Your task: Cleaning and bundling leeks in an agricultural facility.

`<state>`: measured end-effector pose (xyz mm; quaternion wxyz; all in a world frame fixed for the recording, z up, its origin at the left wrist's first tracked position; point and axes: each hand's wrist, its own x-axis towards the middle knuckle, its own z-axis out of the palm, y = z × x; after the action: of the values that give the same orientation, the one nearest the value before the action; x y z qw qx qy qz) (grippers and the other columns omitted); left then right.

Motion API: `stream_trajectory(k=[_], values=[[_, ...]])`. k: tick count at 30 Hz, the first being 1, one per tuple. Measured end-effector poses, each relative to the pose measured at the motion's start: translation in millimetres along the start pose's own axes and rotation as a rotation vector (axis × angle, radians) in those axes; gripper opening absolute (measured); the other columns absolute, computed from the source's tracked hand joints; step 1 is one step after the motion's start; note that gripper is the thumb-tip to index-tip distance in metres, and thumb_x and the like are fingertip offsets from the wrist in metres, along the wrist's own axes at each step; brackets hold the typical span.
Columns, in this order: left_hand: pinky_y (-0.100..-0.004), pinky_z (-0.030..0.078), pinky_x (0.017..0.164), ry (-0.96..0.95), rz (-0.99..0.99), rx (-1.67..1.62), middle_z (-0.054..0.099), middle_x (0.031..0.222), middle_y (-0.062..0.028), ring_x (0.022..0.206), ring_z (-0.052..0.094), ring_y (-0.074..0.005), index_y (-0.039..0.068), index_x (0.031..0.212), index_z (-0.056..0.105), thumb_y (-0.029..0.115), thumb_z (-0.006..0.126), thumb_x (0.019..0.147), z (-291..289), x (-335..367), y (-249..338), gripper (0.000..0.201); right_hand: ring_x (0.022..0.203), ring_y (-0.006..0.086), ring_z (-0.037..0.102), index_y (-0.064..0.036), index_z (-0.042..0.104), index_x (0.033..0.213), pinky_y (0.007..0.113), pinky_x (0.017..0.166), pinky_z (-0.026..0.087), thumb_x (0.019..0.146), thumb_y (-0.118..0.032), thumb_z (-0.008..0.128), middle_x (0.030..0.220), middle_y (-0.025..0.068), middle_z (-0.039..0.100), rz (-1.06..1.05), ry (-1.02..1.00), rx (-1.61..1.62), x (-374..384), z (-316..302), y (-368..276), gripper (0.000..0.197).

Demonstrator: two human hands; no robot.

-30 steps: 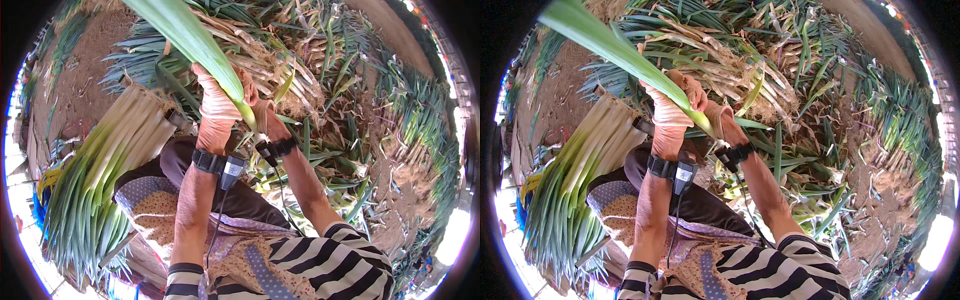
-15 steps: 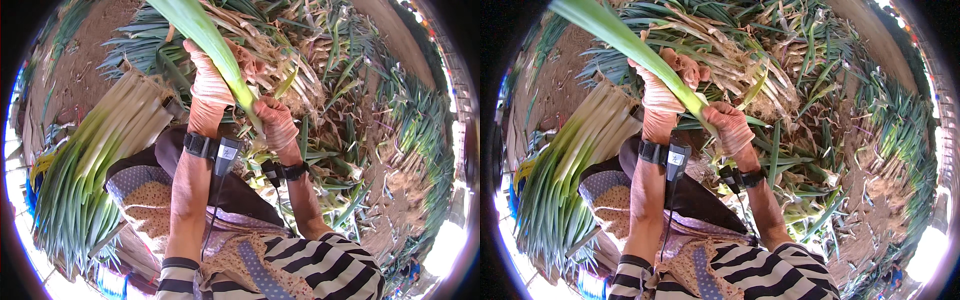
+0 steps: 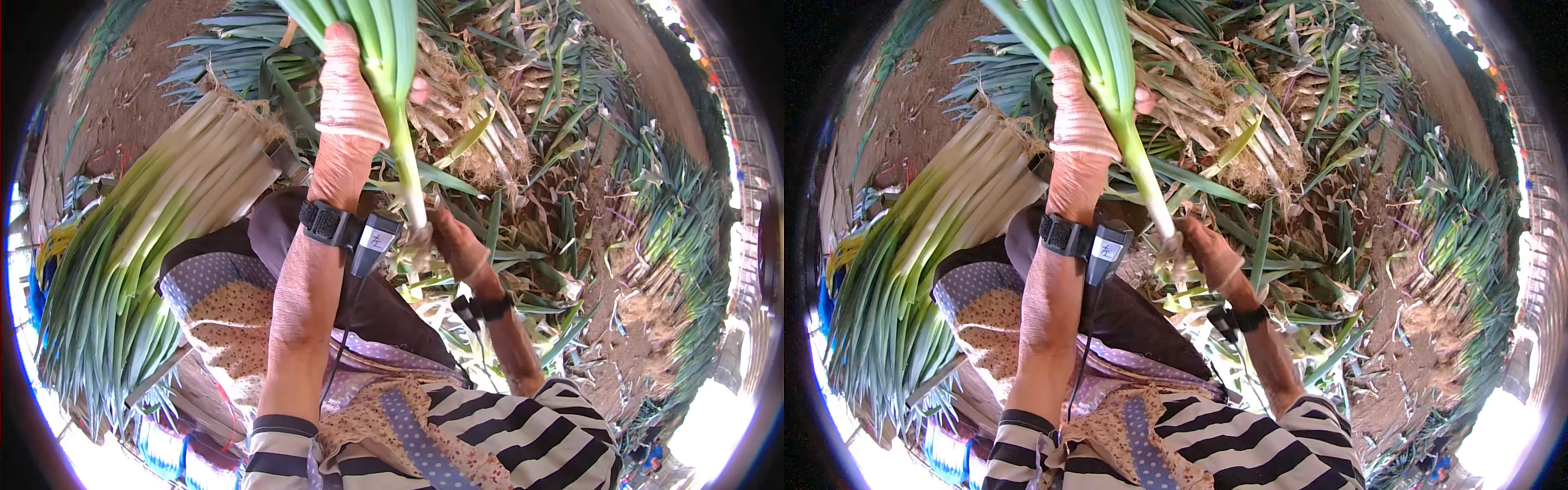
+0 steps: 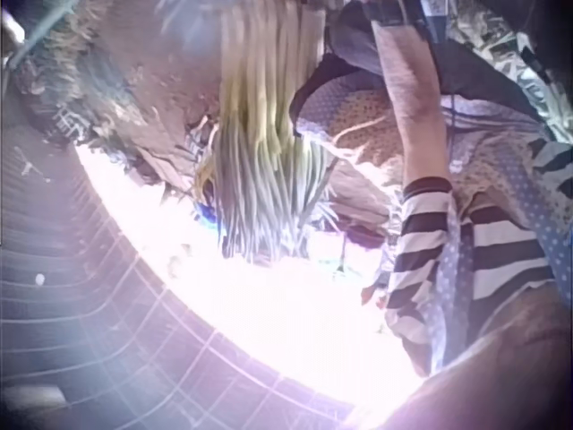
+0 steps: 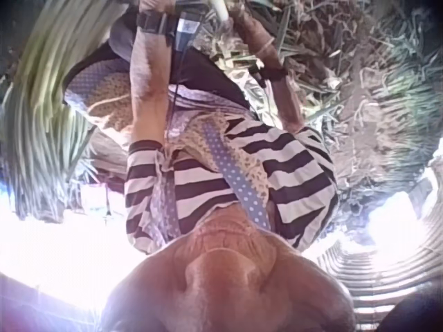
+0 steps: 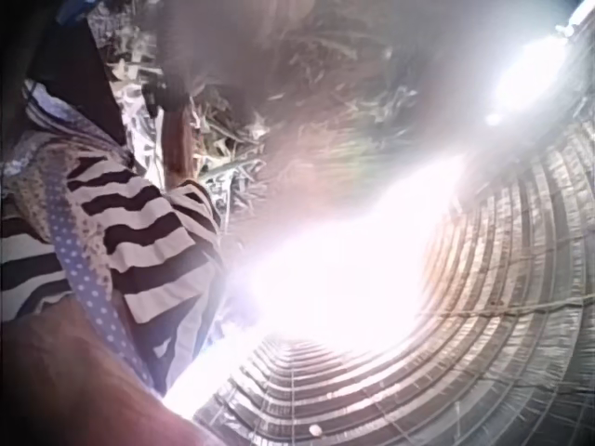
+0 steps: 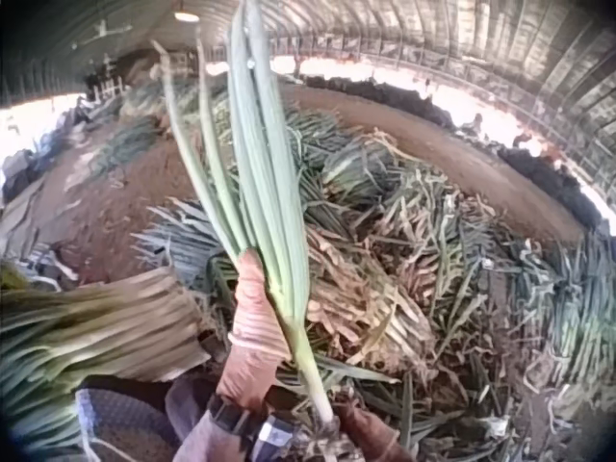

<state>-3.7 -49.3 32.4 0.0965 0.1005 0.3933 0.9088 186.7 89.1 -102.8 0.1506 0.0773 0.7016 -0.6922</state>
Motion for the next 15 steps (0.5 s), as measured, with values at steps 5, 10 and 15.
stream_trajectory(k=[5, 10, 15], values=[[-0.0352, 0.047, 0.06, 0.118, -0.044, -0.169, 0.057, 0.076, -0.0059, 0.062, 0.054, -0.0183, 0.008, 0.099, 0.056, 0.064, 0.055, 0.083, -2.0, -2.5, -4.2, 0.059, 0.074, 0.0096, 0.052, -0.0005, 0.055, 0.123, 0.024, 0.065, 0.044, 0.089, -0.047, 0.058, 0.088, 0.0019, 0.058, -0.022, 0.431, 0.089, -20.4, 28.4, -20.8, 0.058], [-0.0328, 0.042, 0.06, -0.015, -0.205, -0.248, 0.045, 0.068, -0.0003, 0.06, 0.045, -0.0144, 0.01, 0.112, 0.052, 0.054, 0.068, 0.079, -19.2, 5.4, -13.9, 0.058, 0.072, 0.0118, 0.052, -0.0026, 0.056, 0.122, 0.026, 0.063, 0.045, 0.09, -0.052, 0.054, 0.084, 0.0039, 0.058, 0.197, 0.199, 0.101, -8.1, -1.3, -49.8, 0.059], [-0.0314, 0.045, 0.061, 0.231, -0.199, -0.076, 0.05, 0.071, 0.0007, 0.064, 0.05, -0.0139, 0.011, 0.098, 0.055, 0.04, 0.07, 0.083, 6.6, -2.6, -25.6, 0.036, 0.086, 0.0241, 0.058, -0.0007, 0.055, 0.121, 0.033, 0.079, 0.048, 0.089, -0.054, 0.051, 0.097, 0.0139, 0.061, -0.218, 0.726, -0.051, 36.0, 0.5, -67.1, 0.062]])
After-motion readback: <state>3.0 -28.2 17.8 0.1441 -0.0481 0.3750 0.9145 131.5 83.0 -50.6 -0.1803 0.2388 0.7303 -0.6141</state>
